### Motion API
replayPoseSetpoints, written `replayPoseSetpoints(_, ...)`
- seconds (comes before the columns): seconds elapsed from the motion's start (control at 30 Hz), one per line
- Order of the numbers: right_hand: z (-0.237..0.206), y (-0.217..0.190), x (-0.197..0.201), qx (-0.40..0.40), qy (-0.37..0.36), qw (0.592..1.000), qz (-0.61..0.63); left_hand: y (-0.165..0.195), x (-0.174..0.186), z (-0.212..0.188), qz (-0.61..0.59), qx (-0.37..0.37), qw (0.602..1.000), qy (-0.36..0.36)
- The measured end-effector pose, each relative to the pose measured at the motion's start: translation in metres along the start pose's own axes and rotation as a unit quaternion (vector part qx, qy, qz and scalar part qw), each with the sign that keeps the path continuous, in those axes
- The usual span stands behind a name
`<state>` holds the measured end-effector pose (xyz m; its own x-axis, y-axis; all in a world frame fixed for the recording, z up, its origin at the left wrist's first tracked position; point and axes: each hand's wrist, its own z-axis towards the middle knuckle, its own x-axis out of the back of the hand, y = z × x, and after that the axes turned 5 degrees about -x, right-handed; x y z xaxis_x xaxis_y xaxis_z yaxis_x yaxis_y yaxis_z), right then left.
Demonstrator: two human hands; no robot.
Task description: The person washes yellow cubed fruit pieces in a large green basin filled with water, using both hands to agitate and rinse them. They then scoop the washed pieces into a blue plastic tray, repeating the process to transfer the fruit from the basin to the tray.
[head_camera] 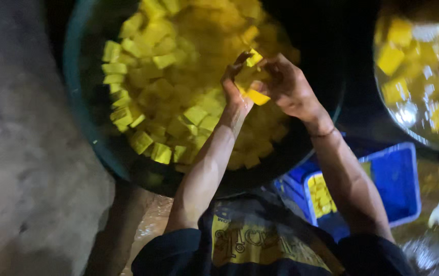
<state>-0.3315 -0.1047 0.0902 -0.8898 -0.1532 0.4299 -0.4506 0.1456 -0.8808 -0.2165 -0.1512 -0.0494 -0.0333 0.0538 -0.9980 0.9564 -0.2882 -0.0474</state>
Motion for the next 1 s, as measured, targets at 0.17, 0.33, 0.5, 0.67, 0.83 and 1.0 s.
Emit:
replayPoseSetpoints(0.17, -0.068, -0.001, 0.064, 0.15, 0.131, 0.935, -0.294, -0.072, -0.049, -0.039, 0.079, 0.128, 0.988, 0.031)
replayPoseSetpoints(0.33, -0.219, 0.067, 0.134, 0.021, 0.017, 0.988, 0.153, -0.193, -0.122, -0.111, 0.236, 0.197, 0.949, 0.074)
replayPoseSetpoints(0.5, -0.365, 0.154, 0.125, 0.007, 0.225, 0.889, 0.4, -0.289, -0.164, -0.2, 0.627, 0.224, 0.732, -0.147)
replayPoseSetpoints(0.67, -0.418, 0.283, 0.105, -0.09, 0.409, 0.713, 0.563, -0.27, -0.127, -0.191, 0.557, 0.291, 0.738, -0.248)
replayPoseSetpoints(0.83, -0.365, 0.425, 0.135, -0.471, 0.42, 0.712, 0.307, -0.22, -0.136, -0.171, 0.627, 0.29, 0.682, -0.239)
replayPoseSetpoints(1.0, -0.293, 0.458, 0.09, -0.625, 0.401, 0.665, -0.085, -0.189, -0.161, -0.159, 0.664, 0.198, 0.696, -0.19)
